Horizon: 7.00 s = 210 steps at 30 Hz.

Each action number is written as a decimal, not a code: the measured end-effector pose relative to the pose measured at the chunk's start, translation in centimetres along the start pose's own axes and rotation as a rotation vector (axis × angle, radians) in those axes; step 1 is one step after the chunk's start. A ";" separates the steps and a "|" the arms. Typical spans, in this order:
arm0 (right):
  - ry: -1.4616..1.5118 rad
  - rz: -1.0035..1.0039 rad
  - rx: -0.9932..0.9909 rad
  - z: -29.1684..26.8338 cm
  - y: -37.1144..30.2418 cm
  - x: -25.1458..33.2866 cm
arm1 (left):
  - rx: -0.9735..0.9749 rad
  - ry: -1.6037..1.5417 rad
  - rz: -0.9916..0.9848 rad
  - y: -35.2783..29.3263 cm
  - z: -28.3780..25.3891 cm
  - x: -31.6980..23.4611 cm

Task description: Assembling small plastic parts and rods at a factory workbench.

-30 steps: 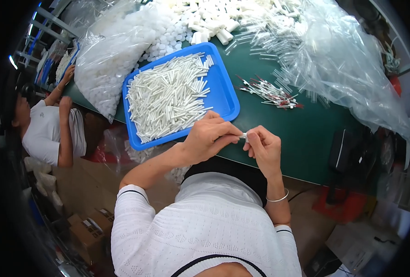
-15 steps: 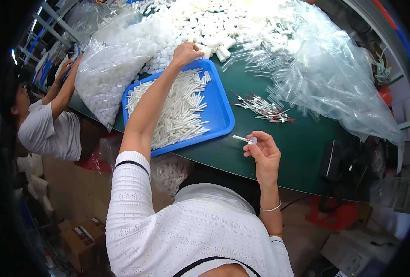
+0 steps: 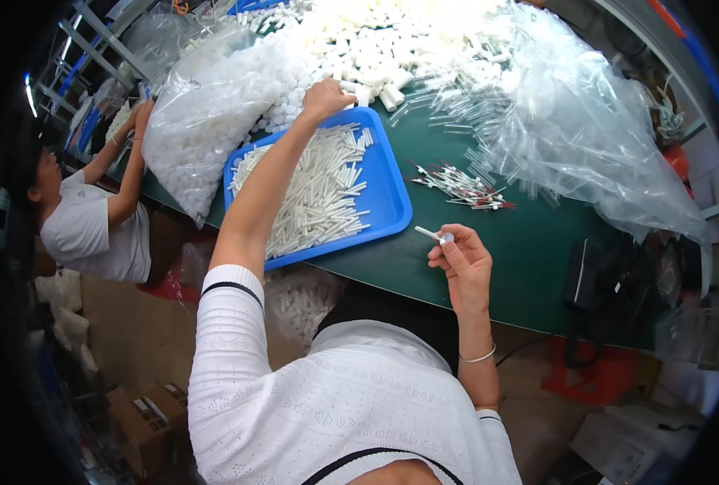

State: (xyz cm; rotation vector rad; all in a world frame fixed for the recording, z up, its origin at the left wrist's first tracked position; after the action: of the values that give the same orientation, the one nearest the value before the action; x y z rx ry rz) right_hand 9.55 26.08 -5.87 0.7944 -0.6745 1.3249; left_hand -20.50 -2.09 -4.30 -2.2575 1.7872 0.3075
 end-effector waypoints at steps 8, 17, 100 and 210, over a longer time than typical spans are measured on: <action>-0.004 -0.003 -0.024 -1.2 -0.3 0.4 | -0.101 -0.141 0.047 -1.3 -1.9 0.7; 0.191 -0.002 0.040 1.8 1.1 -0.3 | 0.484 -0.761 0.435 -27.6 -0.1 -4.0; -0.617 0.082 0.355 0.6 -4.5 3.1 | 0.821 -0.861 0.573 -32.2 2.5 -2.6; -1.191 -0.607 0.498 2.8 5.3 1.9 | -0.231 -0.371 1.065 -23.1 -2.8 -5.2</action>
State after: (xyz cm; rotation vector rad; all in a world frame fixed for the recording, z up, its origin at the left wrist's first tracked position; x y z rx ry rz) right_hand 4.55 25.25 -2.10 2.0569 -0.8947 0.3362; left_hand 0.82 6.84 1.36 -1.0083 2.6142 1.0596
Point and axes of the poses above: each hand's wrist, its own y-axis towards the middle knuckle, its own z-axis out of the palm, x = y × z, the point moved 2 cm from there along y, towards the middle knuckle, and after that the axes turned 11 degrees about -z, right-handed, at the moved point
